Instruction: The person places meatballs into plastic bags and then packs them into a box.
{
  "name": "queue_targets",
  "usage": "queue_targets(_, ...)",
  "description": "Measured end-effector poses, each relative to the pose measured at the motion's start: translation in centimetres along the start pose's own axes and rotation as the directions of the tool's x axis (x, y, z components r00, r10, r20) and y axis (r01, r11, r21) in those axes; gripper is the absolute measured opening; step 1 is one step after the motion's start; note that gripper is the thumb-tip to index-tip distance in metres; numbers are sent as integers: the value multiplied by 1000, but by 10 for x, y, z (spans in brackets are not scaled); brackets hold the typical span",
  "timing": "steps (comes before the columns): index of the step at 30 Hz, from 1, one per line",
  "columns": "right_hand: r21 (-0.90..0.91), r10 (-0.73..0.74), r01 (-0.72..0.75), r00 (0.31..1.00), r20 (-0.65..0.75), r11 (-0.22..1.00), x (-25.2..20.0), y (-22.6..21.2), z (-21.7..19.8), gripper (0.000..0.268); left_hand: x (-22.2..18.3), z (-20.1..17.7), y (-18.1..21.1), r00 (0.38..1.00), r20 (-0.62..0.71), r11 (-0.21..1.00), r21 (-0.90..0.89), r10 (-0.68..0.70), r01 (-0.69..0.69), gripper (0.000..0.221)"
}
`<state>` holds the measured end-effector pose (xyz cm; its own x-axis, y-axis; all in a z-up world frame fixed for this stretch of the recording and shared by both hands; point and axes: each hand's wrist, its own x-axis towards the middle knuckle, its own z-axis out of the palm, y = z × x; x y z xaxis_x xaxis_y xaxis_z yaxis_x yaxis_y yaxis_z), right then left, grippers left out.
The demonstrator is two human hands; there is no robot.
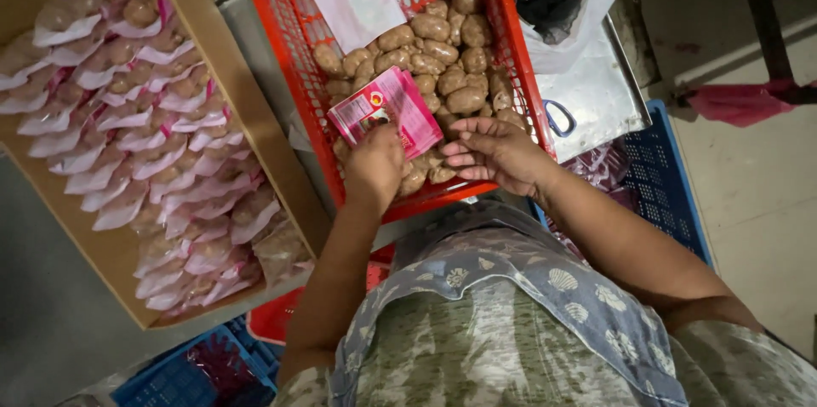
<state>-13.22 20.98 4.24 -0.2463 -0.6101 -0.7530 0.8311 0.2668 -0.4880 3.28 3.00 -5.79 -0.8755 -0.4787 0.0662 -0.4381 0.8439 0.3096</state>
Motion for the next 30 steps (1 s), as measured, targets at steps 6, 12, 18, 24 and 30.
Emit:
queue_targets(6,-238,-122,129,992,44,963,9,-1,38,44,-14,4,-13,926,-301,965,-197,-227,172,16)
queue_targets(12,-847,-477,426,844,246,318,71,14,62,88,-16,0,-4,934,-275,918,-381,-228,112,21)
queue_targets(18,-880,-424,374,876,231,294,68,0,76,68,-5,-22,7,933,-195,869,-459,-303,186,13)
queue_targets(24,-885,-435,348,879,194,308,80,5,64,65,-2,-5,-28,898,-258,886,-400,-356,236,15)
queue_targets(30,-896,-342,442,849,402,43,43,-36,78,25,23,-120,-20,719,-87,604,-616,-689,505,25)
